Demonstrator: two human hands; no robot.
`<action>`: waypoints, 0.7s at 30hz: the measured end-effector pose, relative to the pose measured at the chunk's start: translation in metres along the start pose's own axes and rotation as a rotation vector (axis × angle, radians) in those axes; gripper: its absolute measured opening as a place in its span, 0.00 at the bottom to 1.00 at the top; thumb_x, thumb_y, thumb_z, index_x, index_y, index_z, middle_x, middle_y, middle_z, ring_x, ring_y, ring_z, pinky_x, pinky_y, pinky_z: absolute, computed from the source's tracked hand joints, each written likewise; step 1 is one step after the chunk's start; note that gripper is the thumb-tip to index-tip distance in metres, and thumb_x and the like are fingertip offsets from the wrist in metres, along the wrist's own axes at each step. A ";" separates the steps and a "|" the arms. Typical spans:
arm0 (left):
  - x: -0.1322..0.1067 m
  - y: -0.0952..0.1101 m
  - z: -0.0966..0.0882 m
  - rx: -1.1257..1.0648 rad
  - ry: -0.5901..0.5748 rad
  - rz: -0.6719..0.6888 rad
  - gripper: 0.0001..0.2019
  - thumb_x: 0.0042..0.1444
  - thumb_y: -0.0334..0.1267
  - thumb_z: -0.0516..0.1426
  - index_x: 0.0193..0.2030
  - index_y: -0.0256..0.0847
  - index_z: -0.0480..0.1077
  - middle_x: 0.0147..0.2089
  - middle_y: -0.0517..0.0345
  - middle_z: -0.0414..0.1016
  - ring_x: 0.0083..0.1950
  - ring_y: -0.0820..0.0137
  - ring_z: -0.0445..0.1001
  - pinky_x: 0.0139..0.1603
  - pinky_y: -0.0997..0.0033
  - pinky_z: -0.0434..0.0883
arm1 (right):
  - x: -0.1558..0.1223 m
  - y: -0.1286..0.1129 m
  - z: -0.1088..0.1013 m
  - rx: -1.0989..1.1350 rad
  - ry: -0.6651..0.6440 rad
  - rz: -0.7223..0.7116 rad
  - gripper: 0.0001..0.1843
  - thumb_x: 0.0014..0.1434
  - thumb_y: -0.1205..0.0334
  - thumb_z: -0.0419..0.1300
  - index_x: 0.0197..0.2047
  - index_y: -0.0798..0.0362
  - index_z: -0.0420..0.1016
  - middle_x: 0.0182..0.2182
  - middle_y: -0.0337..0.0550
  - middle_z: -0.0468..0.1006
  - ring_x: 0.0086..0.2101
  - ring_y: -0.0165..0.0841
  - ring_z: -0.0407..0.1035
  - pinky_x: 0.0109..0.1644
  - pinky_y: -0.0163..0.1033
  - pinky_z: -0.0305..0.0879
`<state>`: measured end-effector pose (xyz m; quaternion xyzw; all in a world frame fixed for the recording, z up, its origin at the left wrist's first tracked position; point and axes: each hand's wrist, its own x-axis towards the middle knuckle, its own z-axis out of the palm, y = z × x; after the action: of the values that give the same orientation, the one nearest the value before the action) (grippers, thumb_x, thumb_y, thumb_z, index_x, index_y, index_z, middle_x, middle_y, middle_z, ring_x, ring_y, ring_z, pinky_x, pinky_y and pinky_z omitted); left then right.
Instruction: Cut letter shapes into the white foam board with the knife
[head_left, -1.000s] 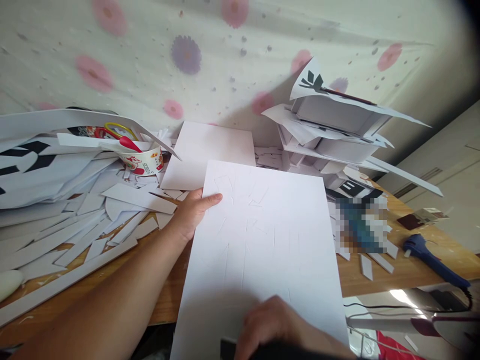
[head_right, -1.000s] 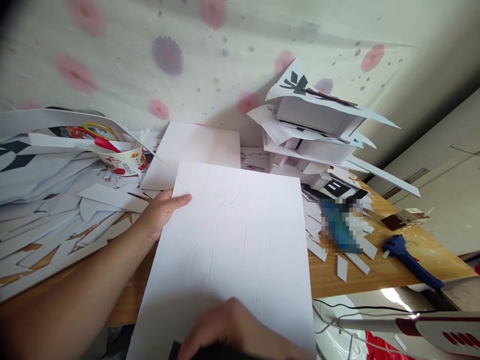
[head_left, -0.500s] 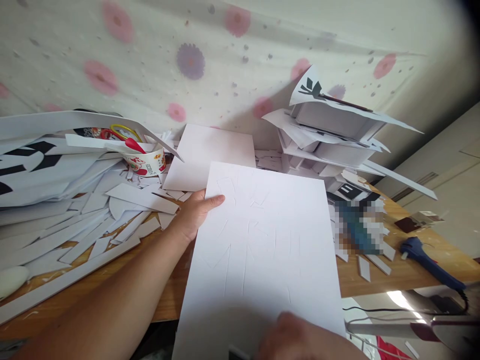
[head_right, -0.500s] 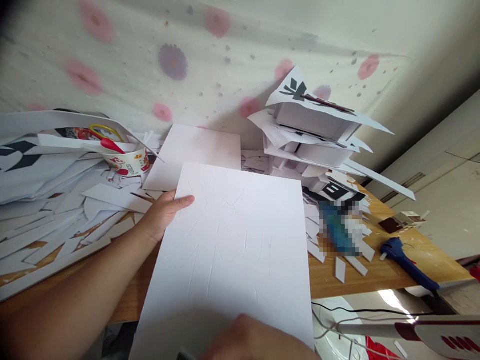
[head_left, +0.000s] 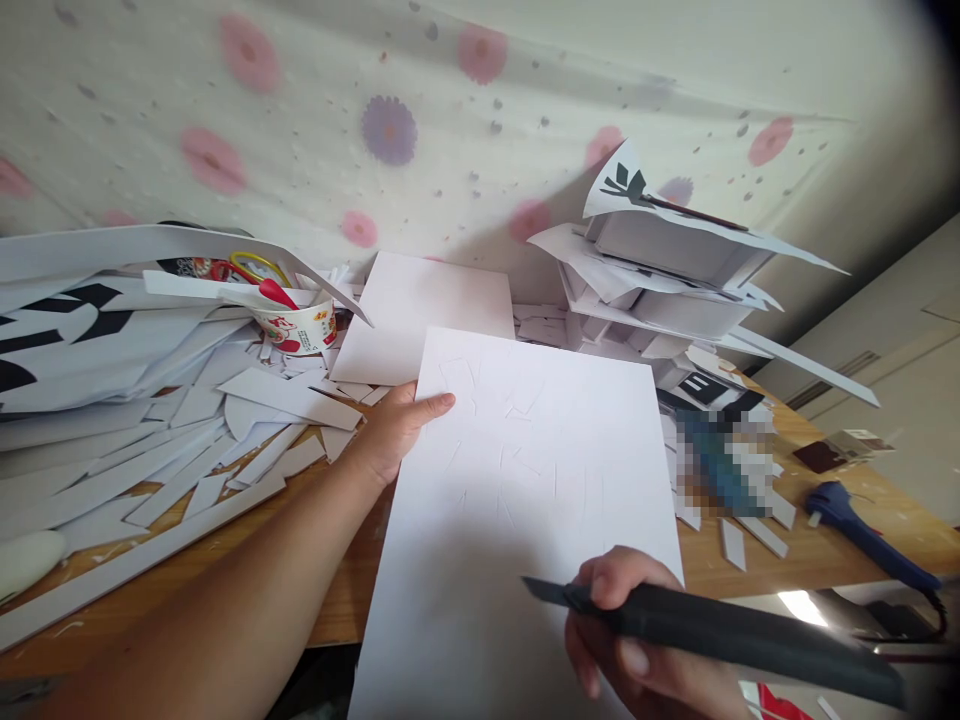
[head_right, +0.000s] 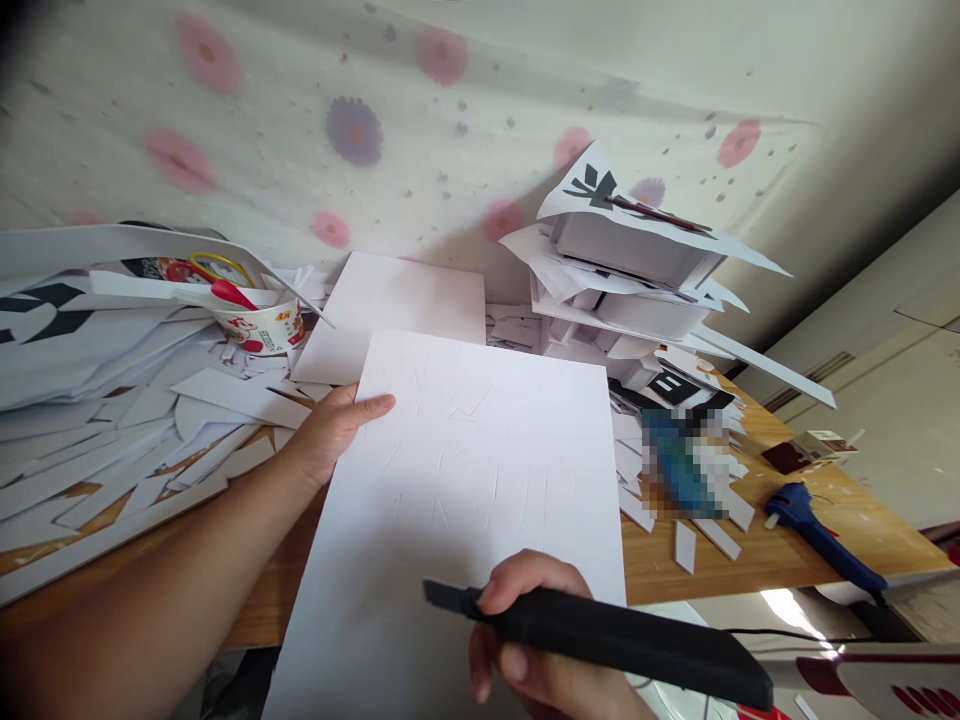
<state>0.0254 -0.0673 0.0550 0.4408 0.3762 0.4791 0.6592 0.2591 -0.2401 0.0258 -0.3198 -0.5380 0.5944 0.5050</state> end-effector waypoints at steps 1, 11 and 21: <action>0.000 0.000 0.000 -0.001 -0.002 0.001 0.22 0.43 0.46 0.69 0.44 0.36 0.75 0.40 0.48 0.80 0.42 0.55 0.78 0.39 0.64 0.74 | 0.003 -0.003 -0.001 0.110 -0.007 -0.031 0.15 0.53 0.48 0.62 0.44 0.40 0.71 0.25 0.36 0.61 0.20 0.25 0.54 0.22 0.31 0.60; -0.007 0.004 0.007 -0.016 0.015 0.019 0.20 0.45 0.44 0.67 0.44 0.36 0.75 0.40 0.48 0.80 0.35 0.58 0.78 0.37 0.64 0.74 | 0.044 -0.016 -0.025 -0.254 0.069 -0.229 0.28 0.52 0.37 0.61 0.45 0.50 0.79 0.26 0.43 0.69 0.27 0.33 0.62 0.27 0.38 0.56; -0.009 0.005 0.007 -0.012 0.002 0.049 0.26 0.44 0.45 0.68 0.50 0.36 0.74 0.40 0.48 0.80 0.38 0.55 0.78 0.39 0.62 0.75 | 0.081 -0.005 -0.006 -0.269 0.305 -0.376 0.15 0.52 0.57 0.66 0.35 0.48 0.63 0.24 0.34 0.65 0.24 0.27 0.58 0.27 0.34 0.55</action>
<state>0.0280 -0.0770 0.0623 0.4455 0.3632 0.4979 0.6494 0.2425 -0.1623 0.0425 -0.3646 -0.5797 0.3584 0.6345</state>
